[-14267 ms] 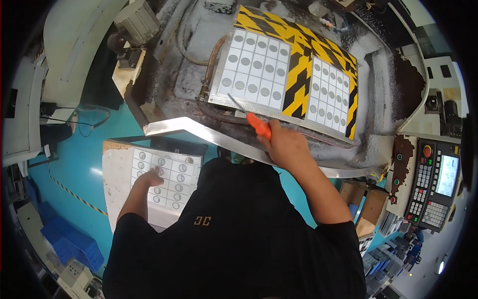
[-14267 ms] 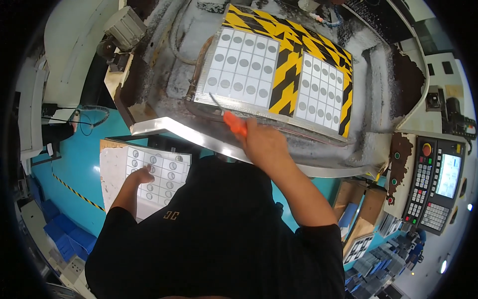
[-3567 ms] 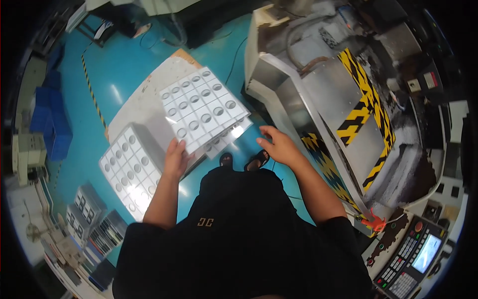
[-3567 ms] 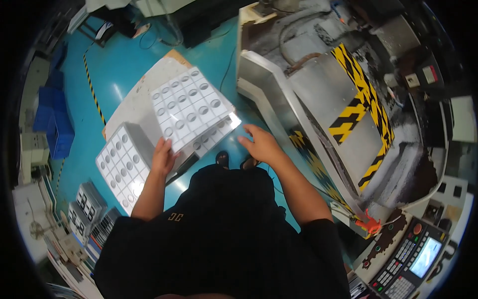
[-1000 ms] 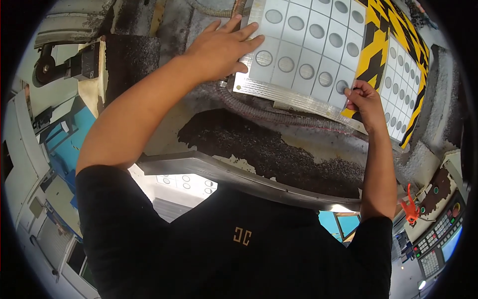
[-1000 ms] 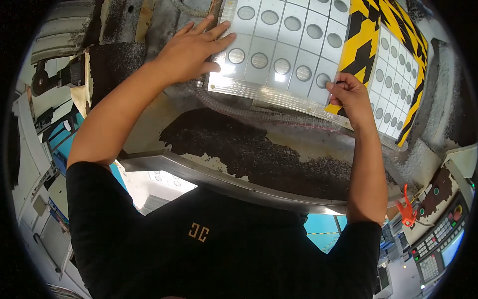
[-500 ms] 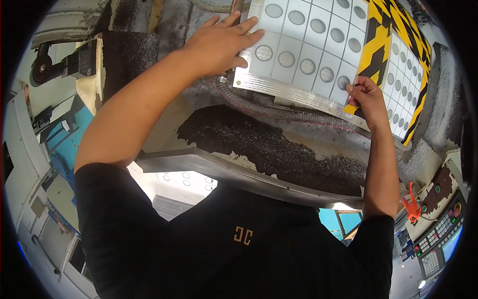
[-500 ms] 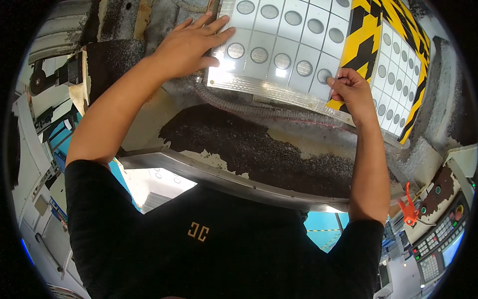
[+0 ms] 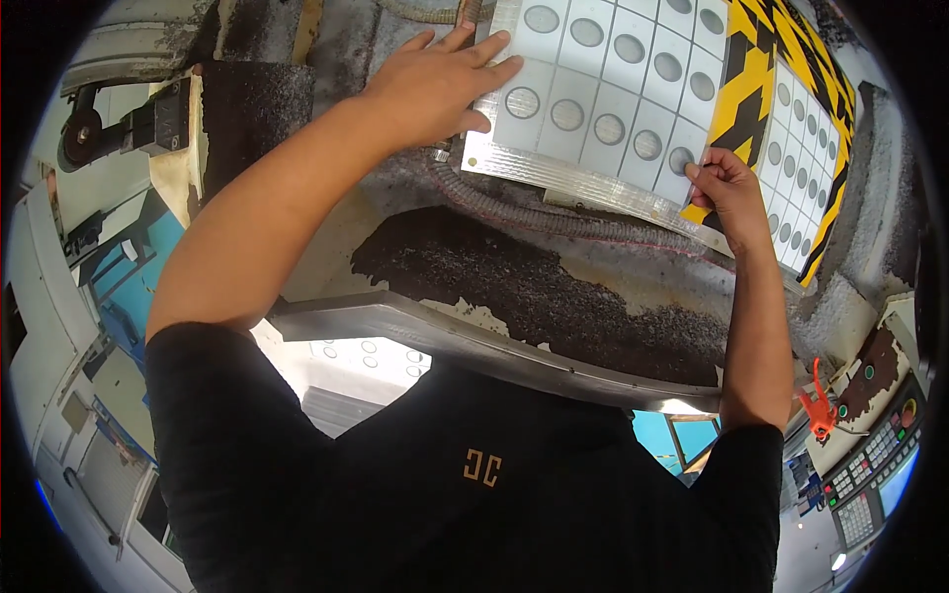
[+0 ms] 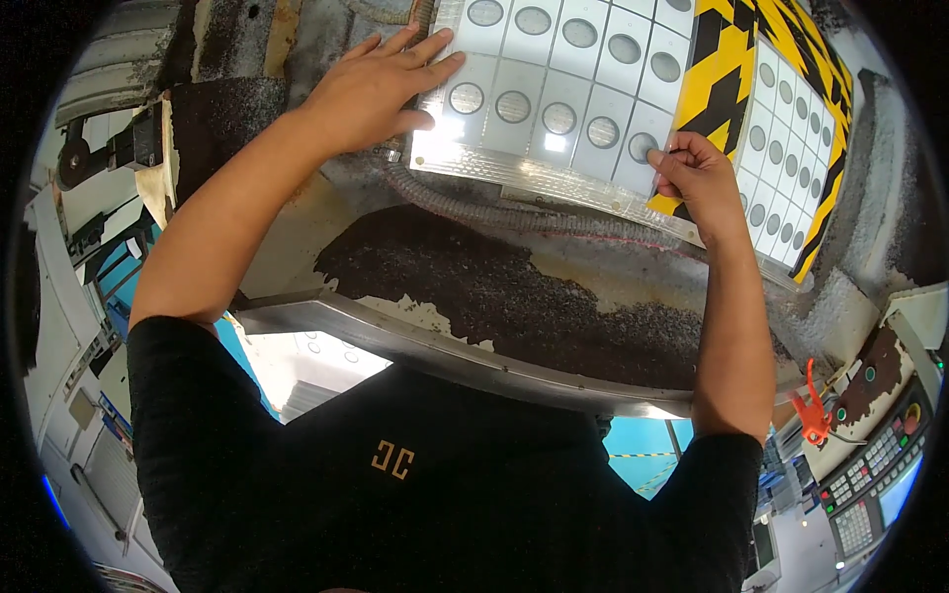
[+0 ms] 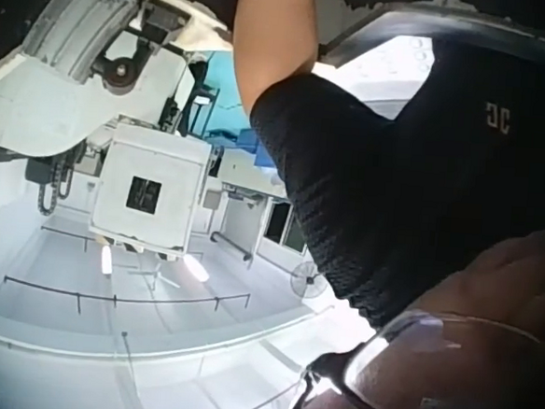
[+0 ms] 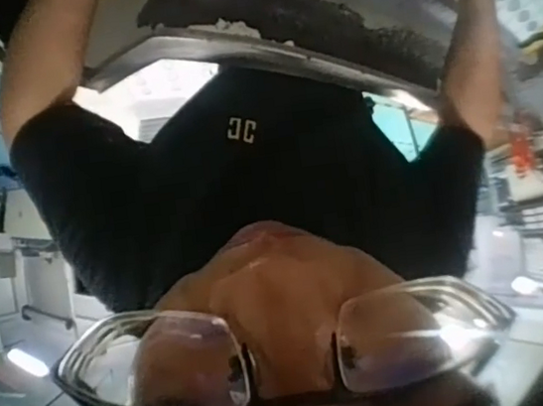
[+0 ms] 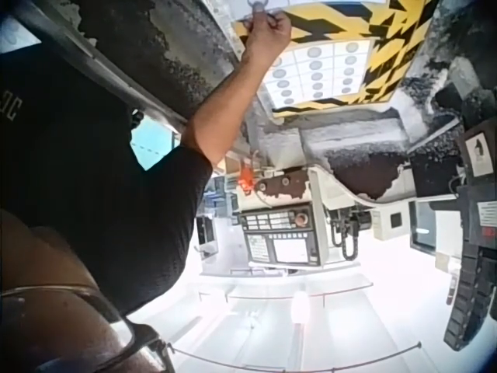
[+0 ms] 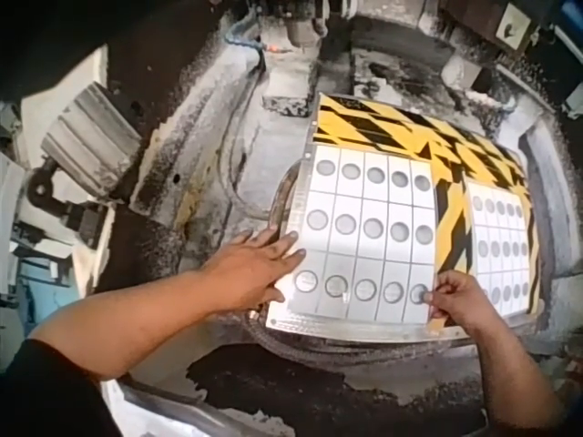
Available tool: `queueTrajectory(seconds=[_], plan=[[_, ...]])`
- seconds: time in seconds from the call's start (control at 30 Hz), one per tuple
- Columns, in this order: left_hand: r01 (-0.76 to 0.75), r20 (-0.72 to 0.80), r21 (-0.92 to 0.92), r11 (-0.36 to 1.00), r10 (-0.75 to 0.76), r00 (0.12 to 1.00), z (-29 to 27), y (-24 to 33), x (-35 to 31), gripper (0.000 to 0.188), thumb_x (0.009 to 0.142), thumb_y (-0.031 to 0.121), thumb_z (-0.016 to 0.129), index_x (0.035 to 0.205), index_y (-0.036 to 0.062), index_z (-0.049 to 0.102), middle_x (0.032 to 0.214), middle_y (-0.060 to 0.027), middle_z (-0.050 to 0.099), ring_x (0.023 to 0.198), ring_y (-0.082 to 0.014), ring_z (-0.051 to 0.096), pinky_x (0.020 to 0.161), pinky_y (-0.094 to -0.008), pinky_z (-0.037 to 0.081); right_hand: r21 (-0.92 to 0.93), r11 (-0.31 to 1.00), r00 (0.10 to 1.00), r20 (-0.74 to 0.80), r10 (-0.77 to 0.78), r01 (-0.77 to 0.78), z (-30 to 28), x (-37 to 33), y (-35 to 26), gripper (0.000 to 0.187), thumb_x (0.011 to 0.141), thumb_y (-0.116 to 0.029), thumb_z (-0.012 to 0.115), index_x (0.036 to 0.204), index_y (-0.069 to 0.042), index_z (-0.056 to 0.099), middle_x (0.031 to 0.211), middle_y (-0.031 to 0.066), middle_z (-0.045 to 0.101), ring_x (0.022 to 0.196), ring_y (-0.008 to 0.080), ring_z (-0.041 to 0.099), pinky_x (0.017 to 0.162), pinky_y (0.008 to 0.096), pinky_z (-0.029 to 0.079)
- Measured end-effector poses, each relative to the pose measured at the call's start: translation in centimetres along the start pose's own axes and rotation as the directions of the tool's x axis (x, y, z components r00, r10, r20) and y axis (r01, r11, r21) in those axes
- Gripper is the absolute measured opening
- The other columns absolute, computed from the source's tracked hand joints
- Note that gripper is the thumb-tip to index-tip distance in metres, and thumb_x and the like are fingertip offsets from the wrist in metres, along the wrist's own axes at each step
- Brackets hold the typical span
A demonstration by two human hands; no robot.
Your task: The person cleans a machine bed with an air gun, removes finished sheets by hand, and places new sheets onto the bed. After pressing a button, they walk to another machine and repeat the process with different sheets.
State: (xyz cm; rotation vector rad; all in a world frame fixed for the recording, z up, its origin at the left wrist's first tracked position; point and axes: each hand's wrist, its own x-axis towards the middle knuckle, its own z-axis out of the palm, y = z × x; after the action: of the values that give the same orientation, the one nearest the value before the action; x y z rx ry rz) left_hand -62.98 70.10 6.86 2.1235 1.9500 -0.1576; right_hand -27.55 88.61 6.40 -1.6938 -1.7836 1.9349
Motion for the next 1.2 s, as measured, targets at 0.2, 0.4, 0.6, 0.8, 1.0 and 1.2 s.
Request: queueTrajectory(seconds=[0.2,0.4,0.6,0.8,1.0,1.2], plan=[[0.001,0.022,-0.004,1.0,-0.001,1.0,-0.3,0.5,-0.2,0.075,0.083,0.035,0.073,0.149,0.0228,0.039,0.159,-0.0049,0.029,0.145,-0.0311,0.03,0.116,-0.0526,0.028,0.0,1.0,1.0,0.016,-0.004,0.004,-0.2,0.0,0.2,0.015,0.089,-0.012,0.072,0.099,-0.007,0.062,0.072,-0.0027,0.061,0.063,0.0045,0.058,0.058,0.0176,0.047],[-0.004,0.027,0.001,1.0,0.003,1.0,-0.8,0.9,-0.2,0.083,0.078,0.039,0.077,0.149,0.0209,0.038,0.158,-0.0062,0.03,0.146,-0.0296,0.028,0.116,-0.0524,0.026,0.012,1.0,1.0,0.013,0.002,-0.002,-0.1,0.0,0.1,0.014,0.089,-0.011,0.071,0.098,-0.007,0.062,0.071,-0.0026,0.061,0.063,0.0046,0.058,0.058,0.0177,0.047],[0.058,0.012,-0.039,0.998,-0.058,0.998,-1.1,1.3,-0.1,0.088,0.073,0.036,0.081,0.149,0.0228,0.038,0.159,-0.007,0.029,0.147,-0.0334,0.024,0.115,-0.0544,0.024,-0.001,1.0,1.0,-0.002,0.01,-0.01,0.2,-0.1,-0.5,0.012,0.089,-0.01,0.071,0.095,-0.007,0.061,0.071,-0.0027,0.06,0.062,0.0044,0.057,0.057,0.0178,0.047],[0.106,0.076,-0.091,0.99,-0.099,0.992,-2.0,1.4,0.5,0.098,0.071,0.035,0.083,0.153,0.0264,0.03,0.16,-0.0087,0.025,0.149,-0.0356,0.017,0.114,-0.0569,0.024,0.027,1.0,1.0,0.006,-0.001,0.001,-0.3,0.3,0.2,0.013,0.087,-0.009,0.073,0.094,-0.007,0.062,0.069,-0.0022,0.06,0.059,0.0051,0.056,0.055,0.0188,0.046],[0.129,0.178,-0.119,0.985,-0.106,0.978,-2.9,1.4,0.6,0.102,0.071,0.035,0.083,0.154,0.0287,0.025,0.163,-0.0083,0.018,0.15,-0.0355,0.011,0.116,-0.0577,0.021,0.03,1.0,1.0,-0.027,0.008,-0.007,0.5,-0.4,-0.7,0.013,0.087,-0.008,0.073,0.095,-0.006,0.063,0.07,-0.0014,0.062,0.058,0.0053,0.056,0.055,0.0191,0.047],[0.129,0.196,-0.154,0.98,-0.098,0.976,-3.1,1.4,0.8,0.103,0.068,0.034,0.085,0.153,0.0285,0.027,0.163,-0.0078,0.018,0.15,-0.0358,0.012,0.116,-0.057,0.021,0.067,0.998,1.0,-0.024,0.015,-0.013,0.3,-0.4,-0.8,0.013,0.086,-0.006,0.073,0.094,-0.004,0.063,0.071,-0.0006,0.062,0.058,0.0057,0.055,0.055,0.0192,0.047]])
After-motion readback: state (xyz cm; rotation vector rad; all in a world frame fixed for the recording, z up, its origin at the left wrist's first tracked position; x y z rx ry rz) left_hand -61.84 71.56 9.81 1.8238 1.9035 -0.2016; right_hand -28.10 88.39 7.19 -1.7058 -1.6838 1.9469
